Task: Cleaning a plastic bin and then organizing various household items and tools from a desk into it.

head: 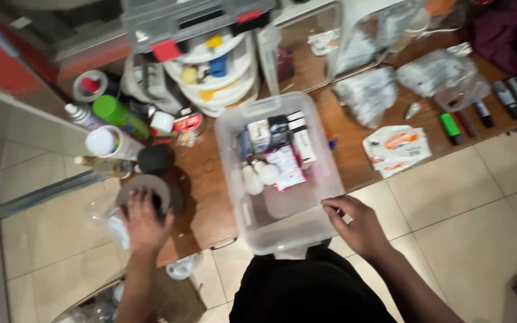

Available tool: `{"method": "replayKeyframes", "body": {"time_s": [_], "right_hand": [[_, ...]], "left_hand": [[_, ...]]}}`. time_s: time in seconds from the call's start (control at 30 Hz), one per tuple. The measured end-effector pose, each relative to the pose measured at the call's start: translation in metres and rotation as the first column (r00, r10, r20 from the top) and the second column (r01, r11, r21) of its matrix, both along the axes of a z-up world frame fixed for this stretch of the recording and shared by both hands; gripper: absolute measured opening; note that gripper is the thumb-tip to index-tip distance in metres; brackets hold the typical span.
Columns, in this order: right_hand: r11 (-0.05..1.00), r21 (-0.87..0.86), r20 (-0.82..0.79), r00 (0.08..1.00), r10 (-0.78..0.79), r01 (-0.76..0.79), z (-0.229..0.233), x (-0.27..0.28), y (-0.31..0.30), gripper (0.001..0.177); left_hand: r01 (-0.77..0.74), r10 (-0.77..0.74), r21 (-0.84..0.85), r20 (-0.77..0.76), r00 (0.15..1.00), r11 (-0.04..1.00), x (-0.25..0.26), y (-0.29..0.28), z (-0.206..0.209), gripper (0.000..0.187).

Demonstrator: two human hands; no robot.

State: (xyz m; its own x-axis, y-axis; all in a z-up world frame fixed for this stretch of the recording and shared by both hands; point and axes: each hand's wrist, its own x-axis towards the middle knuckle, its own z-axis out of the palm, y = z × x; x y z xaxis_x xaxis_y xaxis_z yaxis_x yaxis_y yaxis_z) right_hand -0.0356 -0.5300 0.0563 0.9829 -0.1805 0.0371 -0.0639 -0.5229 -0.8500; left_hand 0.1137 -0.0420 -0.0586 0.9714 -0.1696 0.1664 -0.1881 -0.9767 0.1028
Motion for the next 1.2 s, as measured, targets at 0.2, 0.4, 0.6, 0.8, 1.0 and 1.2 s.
{"method": "replayKeyframes", "body": {"time_s": [0.2,0.4,0.6,0.8,1.0,1.2], "right_hand": [[0.993,0.011,0.041,0.993,0.113,-0.113,-0.011,-0.008,-0.070,0.017],[0.998,-0.010,-0.093,0.994,0.053,-0.054,-0.051,0.032,-0.123,0.023],[0.984,-0.167,0.049,0.997,0.062,-0.053,-0.130,0.130,-0.134,0.033],[0.905,-0.392,-0.040,0.986,0.160,-0.163,-0.171,0.187,-0.119,0.047],[0.853,-0.476,-0.193,0.972,0.136,-0.214,-0.194,0.198,-0.129,0.028],[0.941,-0.335,0.121,0.988,0.099,-0.054,-0.135,0.183,-0.146,0.023]], "left_hand": [[-0.065,0.064,0.118,0.012,0.998,0.991,-0.013,-0.029,0.007,0.088],[-0.147,0.146,0.001,0.108,0.983,0.989,-0.043,-0.098,0.052,0.083],[0.019,0.065,-0.424,0.183,0.981,0.905,-0.076,-0.202,0.112,0.059],[0.142,-0.056,-0.658,0.149,0.987,0.740,-0.101,-0.271,0.130,0.041],[0.083,-0.101,-0.737,0.021,0.995,0.671,-0.115,-0.272,0.125,0.032],[0.120,-0.209,-0.742,-0.028,0.977,0.659,-0.108,-0.256,0.115,0.030]]}}
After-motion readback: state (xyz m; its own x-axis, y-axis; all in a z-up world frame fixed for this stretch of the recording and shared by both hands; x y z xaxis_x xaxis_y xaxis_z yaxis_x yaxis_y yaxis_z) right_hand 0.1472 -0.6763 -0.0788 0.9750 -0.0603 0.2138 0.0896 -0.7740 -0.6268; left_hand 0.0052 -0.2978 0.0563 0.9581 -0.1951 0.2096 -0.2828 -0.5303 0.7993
